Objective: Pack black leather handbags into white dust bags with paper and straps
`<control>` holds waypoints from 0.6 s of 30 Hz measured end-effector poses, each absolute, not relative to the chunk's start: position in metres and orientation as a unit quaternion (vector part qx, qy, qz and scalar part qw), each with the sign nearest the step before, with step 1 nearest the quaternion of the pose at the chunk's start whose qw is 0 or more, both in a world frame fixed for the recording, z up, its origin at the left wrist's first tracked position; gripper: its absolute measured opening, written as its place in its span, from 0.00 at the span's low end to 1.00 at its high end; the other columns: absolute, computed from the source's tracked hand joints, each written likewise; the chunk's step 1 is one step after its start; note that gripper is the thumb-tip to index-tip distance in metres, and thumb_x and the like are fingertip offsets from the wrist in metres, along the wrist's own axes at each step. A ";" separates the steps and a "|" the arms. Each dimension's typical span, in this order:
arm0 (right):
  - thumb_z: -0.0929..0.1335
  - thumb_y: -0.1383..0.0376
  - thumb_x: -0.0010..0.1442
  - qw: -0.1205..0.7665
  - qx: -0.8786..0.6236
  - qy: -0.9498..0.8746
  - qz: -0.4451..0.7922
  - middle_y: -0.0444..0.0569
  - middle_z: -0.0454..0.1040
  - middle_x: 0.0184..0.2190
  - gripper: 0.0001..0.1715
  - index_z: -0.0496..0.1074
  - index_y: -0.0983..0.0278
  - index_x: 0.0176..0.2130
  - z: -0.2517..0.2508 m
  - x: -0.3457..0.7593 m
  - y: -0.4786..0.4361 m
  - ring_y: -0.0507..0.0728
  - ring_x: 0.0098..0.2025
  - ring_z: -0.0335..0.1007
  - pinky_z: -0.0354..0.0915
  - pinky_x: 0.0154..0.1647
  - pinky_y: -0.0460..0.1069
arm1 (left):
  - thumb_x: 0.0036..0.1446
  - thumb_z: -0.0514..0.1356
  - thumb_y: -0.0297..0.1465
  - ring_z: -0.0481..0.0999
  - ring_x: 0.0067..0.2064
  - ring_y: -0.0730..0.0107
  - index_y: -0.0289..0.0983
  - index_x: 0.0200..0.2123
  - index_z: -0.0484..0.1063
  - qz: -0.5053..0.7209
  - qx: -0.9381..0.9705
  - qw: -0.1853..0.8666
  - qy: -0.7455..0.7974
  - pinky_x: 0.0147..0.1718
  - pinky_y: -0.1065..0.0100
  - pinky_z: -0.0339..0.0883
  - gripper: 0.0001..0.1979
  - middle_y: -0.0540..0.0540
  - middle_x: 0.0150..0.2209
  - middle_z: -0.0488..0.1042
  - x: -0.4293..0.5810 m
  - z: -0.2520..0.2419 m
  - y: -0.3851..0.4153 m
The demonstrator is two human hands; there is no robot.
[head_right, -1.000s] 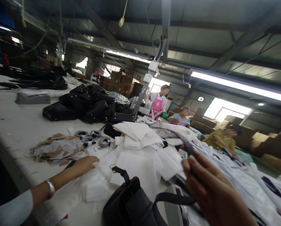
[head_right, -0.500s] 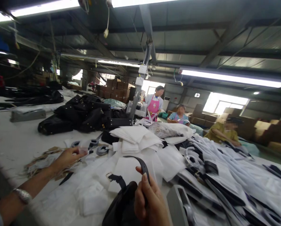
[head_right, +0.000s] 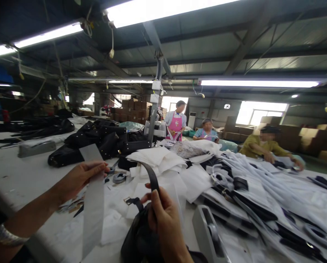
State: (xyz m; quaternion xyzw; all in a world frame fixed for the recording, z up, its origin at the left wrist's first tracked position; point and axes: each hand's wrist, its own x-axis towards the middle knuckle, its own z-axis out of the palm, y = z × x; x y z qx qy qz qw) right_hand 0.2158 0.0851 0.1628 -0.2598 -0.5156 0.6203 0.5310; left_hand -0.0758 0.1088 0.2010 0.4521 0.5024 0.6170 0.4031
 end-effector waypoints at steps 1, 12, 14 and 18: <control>0.71 0.46 0.63 0.520 -0.258 -0.531 0.617 0.41 0.69 0.21 0.28 0.74 0.64 0.52 0.161 0.214 0.083 0.43 0.17 0.49 0.44 0.16 0.40 | 0.40 0.77 0.42 0.81 0.33 0.64 0.36 0.36 0.83 0.610 0.457 0.413 0.498 0.29 0.74 0.74 0.21 0.41 0.36 0.84 -0.064 0.202 0.106; 0.72 0.47 0.61 0.509 -0.192 -0.555 0.630 0.42 0.72 0.25 0.25 0.75 0.66 0.43 0.160 0.204 0.075 0.42 0.14 0.49 0.46 0.14 0.40 | 0.51 0.71 0.44 0.81 0.38 0.54 0.37 0.39 0.83 0.490 0.549 0.572 0.362 0.40 0.61 0.76 0.18 0.40 0.36 0.83 0.032 0.204 0.079; 0.73 0.43 0.57 0.486 -0.219 -0.573 0.622 0.40 0.70 0.21 0.29 0.74 0.67 0.39 0.153 0.204 0.077 0.43 0.13 0.48 0.44 0.12 0.41 | 0.46 0.74 0.43 0.80 0.44 0.51 0.37 0.39 0.83 0.550 0.516 0.554 0.352 0.43 0.62 0.76 0.19 0.38 0.44 0.82 0.039 0.206 0.084; 0.70 0.35 0.55 0.504 -0.257 -0.565 0.601 0.49 0.78 0.32 0.39 0.76 0.66 0.44 0.144 0.208 0.089 0.49 0.21 0.67 0.60 0.20 0.43 | 0.42 0.75 0.41 0.80 0.44 0.50 0.39 0.38 0.84 0.586 0.525 0.471 0.400 0.38 0.64 0.75 0.19 0.39 0.44 0.82 0.050 0.214 0.089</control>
